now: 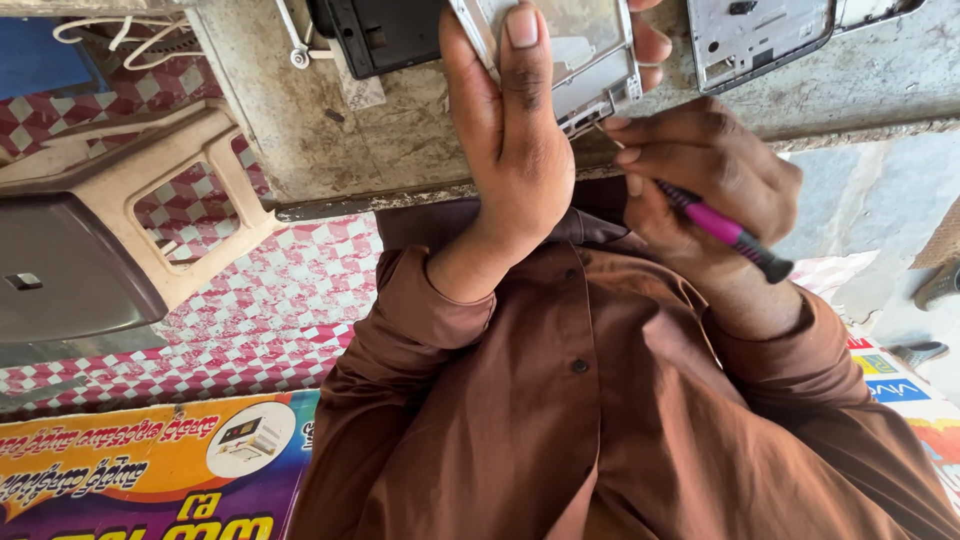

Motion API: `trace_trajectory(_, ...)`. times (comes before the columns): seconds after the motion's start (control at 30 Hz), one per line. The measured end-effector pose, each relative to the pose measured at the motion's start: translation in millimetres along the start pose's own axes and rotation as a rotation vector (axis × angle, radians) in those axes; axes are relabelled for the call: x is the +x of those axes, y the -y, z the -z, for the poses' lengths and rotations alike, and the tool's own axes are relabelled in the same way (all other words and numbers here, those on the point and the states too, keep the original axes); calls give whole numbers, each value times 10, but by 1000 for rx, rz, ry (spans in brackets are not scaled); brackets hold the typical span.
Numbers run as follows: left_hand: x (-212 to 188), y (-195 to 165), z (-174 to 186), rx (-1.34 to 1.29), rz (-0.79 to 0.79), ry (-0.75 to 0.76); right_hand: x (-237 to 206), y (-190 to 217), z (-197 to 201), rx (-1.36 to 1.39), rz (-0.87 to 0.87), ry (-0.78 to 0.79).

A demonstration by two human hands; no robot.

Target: The person uses a small screwdriver to remove screws from the back of a white smartphone chassis. They rotate the device to access different screw locations and continue unscrewing throughout the clip.

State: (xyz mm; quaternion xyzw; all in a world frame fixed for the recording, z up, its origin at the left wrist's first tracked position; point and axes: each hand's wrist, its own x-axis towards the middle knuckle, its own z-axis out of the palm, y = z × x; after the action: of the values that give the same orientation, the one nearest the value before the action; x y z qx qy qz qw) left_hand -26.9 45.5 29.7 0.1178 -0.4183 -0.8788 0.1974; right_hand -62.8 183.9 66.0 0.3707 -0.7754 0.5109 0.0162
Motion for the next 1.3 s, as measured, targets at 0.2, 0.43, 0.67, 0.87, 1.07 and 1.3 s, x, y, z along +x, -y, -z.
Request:
trace_trajectory(0.2, 4, -22, -25, -15, 14, 1, -67, -46, 40, 112, -59, 14)
trace_trajectory(0.43, -10, 2, -15, -31, 17, 3, -80, -132, -65, 91, 13, -81)
trace_trajectory(0.67, -6, 33, -32, -60, -6, -16, -78, -103, -61, 40, 31, -35)
trace_trajectory(0.87, -42, 123, 39, -50, 15, -38, -86, -138, -81, 22, 69, -55)
trace_trajectory(1.07, -146, 309, 123, 315, -55, -202, -102, -144, -106, 24, 73, -84)
trace_trajectory(1.3, -148, 284, 113, 41, -20, -158, -87, -104, -65, -18, 31, -56)
